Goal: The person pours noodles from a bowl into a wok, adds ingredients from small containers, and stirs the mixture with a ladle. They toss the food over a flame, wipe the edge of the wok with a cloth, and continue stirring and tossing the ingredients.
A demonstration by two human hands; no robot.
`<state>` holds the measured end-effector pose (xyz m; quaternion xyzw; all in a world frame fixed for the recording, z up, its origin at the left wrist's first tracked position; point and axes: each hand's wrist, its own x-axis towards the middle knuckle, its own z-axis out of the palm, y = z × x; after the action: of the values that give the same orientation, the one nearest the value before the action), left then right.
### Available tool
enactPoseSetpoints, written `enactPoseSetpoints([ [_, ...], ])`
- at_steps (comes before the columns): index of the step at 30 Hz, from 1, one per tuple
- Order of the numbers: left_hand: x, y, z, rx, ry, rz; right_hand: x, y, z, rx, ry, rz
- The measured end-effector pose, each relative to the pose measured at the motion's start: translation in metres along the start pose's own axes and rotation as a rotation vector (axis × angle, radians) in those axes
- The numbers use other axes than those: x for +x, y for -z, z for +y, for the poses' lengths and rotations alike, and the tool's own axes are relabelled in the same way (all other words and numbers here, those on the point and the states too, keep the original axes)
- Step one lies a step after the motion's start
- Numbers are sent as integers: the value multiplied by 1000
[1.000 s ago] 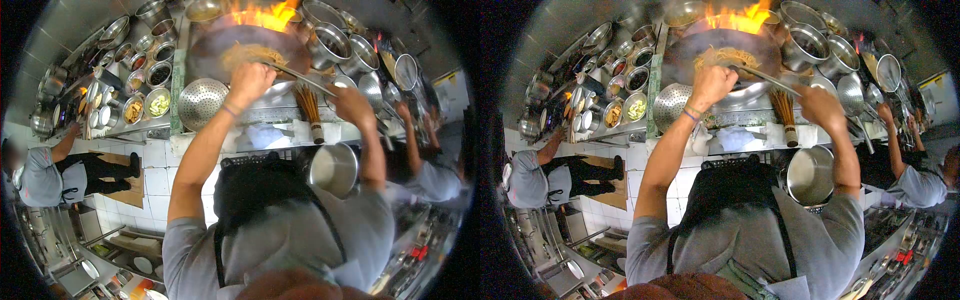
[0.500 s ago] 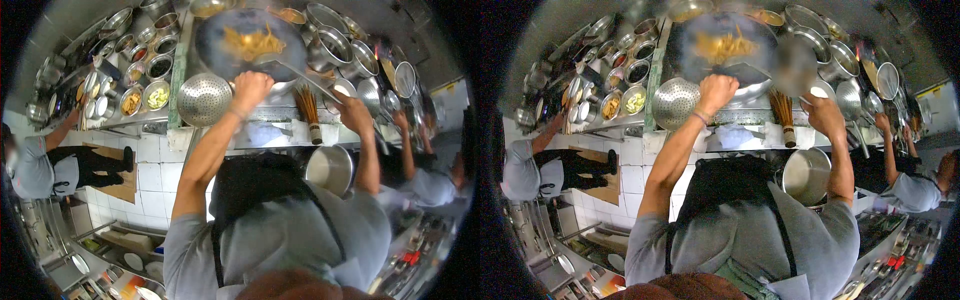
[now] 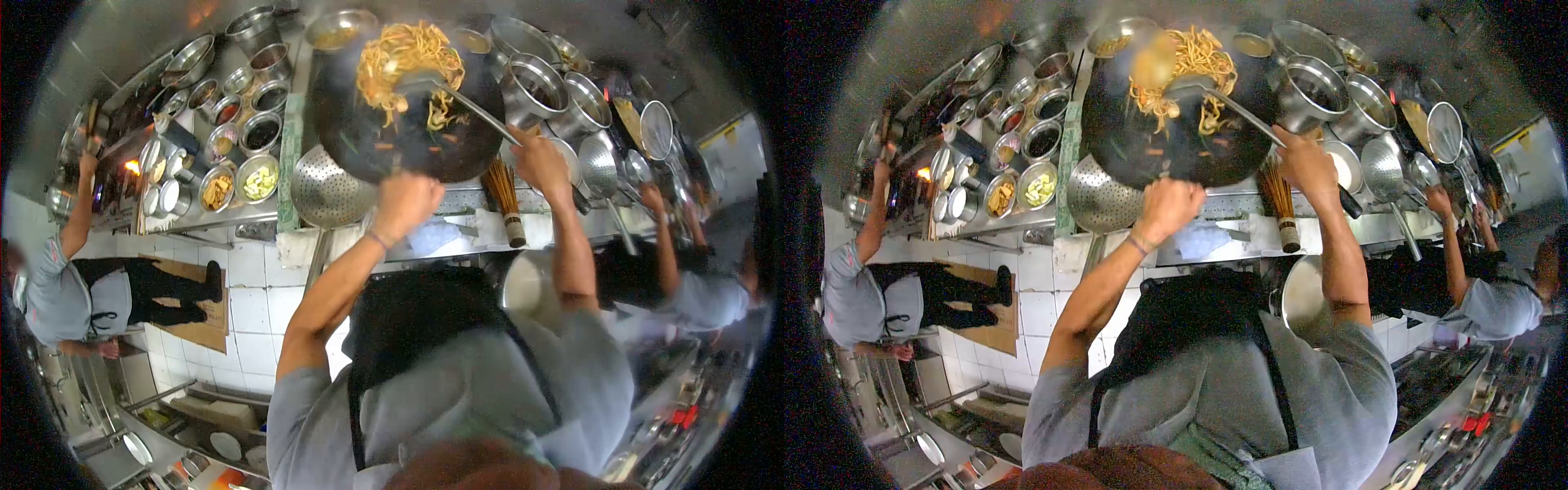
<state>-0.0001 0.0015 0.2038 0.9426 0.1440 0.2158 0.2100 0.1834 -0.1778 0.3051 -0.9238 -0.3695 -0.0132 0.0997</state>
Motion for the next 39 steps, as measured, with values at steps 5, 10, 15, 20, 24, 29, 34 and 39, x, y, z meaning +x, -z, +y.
enactPoseSetpoints([
  [5, 54, -4, -15, 14, 64, 166, -17, -33, 34, 210, -38, 69],
  [10, 54, 10, -21, -160, -99, 355, -59, -85, 3, 542, -234, 11],
  [15, -51, 17, -51, -221, 149, 326, -87, -143, 13, 717, -66, 250],
  [20, -135, -20, -81, -207, 514, 118, -97, -140, 1, 669, -110, 213],
  [24, -128, -41, -82, -141, 553, -57, -74, -140, 1, 696, -37, 188],
  [29, -127, -47, -82, 1, 433, -95, -1, -97, -20, 591, -81, 138],
  [34, -131, -47, -87, -9, 398, -72, 51, -86, -59, 758, -232, -188],
  [39, -143, -27, -87, -189, 488, 37, 30, -61, -16, 1109, -133, -263],
])
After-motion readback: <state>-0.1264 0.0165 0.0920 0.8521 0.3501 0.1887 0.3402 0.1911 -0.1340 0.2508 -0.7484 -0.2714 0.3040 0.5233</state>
